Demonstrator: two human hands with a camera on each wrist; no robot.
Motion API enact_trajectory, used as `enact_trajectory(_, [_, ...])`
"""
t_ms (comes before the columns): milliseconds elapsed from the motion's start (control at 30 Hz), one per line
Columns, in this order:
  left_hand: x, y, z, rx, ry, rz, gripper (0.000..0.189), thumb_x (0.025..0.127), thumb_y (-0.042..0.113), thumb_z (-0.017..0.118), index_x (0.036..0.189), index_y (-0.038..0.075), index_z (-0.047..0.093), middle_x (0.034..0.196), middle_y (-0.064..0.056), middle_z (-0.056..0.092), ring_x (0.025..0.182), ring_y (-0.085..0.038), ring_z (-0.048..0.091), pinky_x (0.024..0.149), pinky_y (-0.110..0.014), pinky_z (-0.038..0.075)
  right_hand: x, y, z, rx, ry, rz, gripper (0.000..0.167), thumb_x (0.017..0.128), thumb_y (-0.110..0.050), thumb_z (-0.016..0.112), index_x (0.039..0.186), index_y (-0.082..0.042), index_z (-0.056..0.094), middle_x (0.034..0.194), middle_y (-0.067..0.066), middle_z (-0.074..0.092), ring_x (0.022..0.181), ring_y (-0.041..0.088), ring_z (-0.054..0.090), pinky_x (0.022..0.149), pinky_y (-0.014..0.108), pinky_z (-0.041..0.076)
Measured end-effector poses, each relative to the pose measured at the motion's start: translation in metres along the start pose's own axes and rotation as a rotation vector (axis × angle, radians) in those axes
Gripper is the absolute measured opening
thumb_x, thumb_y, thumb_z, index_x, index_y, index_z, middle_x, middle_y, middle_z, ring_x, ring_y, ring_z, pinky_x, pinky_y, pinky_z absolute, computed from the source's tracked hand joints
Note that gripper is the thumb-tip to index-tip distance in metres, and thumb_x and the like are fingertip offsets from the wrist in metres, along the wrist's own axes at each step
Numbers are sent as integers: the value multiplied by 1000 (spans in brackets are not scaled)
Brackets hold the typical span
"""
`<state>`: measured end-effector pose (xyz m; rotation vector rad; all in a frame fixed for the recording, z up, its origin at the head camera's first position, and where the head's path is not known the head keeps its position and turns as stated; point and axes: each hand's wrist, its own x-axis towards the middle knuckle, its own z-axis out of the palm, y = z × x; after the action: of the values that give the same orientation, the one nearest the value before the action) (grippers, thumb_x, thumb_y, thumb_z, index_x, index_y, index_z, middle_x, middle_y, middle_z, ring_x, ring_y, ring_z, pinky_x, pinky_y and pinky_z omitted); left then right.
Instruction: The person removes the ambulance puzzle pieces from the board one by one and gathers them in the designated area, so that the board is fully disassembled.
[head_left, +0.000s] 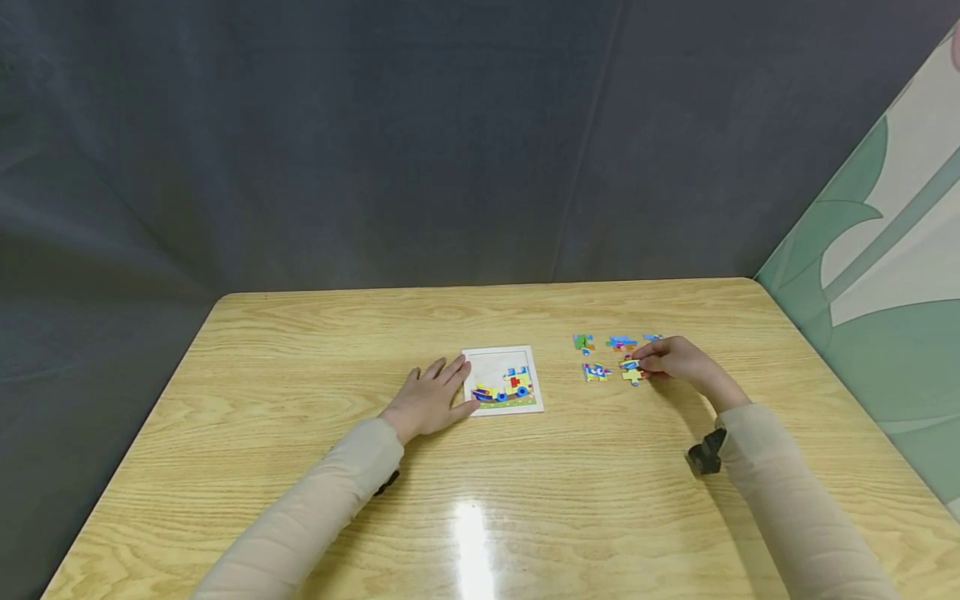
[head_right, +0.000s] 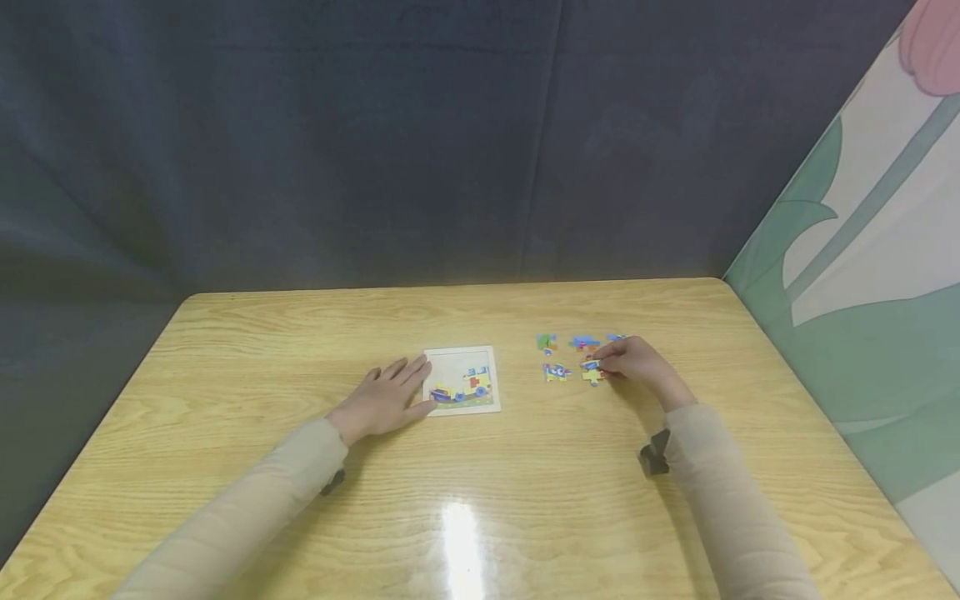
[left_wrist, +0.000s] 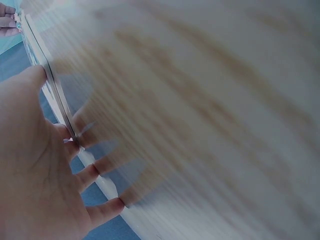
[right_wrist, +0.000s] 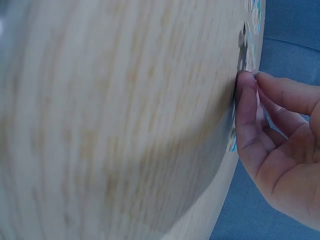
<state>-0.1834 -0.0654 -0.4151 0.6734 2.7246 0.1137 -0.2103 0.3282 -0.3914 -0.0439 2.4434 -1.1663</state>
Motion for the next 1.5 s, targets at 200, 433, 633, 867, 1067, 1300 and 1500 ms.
enact_trajectory(200, [-1,0,-1,6,-3,-2,70,99,58,31,155,19,15,163,4,11,150,-27,15,118,-56,21,-2,-2,0,-24,6,-10,36,97,-4,51,124,20,48,117,29,59,83,1,64,78,24,57])
enact_trajectory(433, [-2,1,-1,-7,9,-1,70,99,57,33,155,19,17,163,3,13,150,-27,16,117,-57,22,-4,-10,-4,-48,67,-18,36,98,-7,50,125,17,49,117,28,59,82,-1,59,78,26,56])
enact_trajectory(633, [-2,1,-1,3,11,1,70,99,58,31,155,19,16,163,4,12,150,-27,16,117,-57,22,-2,-26,-2,-101,129,-57,38,97,-7,50,128,15,48,113,25,56,83,4,55,78,29,54])
enact_trajectory(867, [-1,0,-2,-7,7,1,70,99,57,32,155,19,16,163,3,12,150,-27,15,117,-57,21,5,-51,9,-95,134,-102,38,96,-7,52,130,12,49,118,27,55,93,14,59,86,35,54])
enact_trajectory(1067, [-2,-1,-3,-8,4,0,70,99,57,32,155,18,15,163,3,11,150,-26,14,118,-57,20,16,-68,28,-90,96,-135,37,97,-8,51,130,9,51,121,27,56,104,31,60,86,40,52])
enact_trajectory(1300, [-2,-1,-4,-14,-3,-3,70,99,57,32,155,18,15,163,4,10,150,-26,13,118,-57,20,27,-82,57,-124,54,-205,33,94,-2,54,124,9,56,118,28,59,104,35,61,84,37,54])
enact_trajectory(1500, [-1,-1,-4,-11,-6,-1,69,99,57,31,155,19,14,163,4,10,150,-26,13,118,-57,20,31,-94,78,-151,11,-250,29,92,3,57,119,10,59,114,29,61,106,38,60,90,42,53])
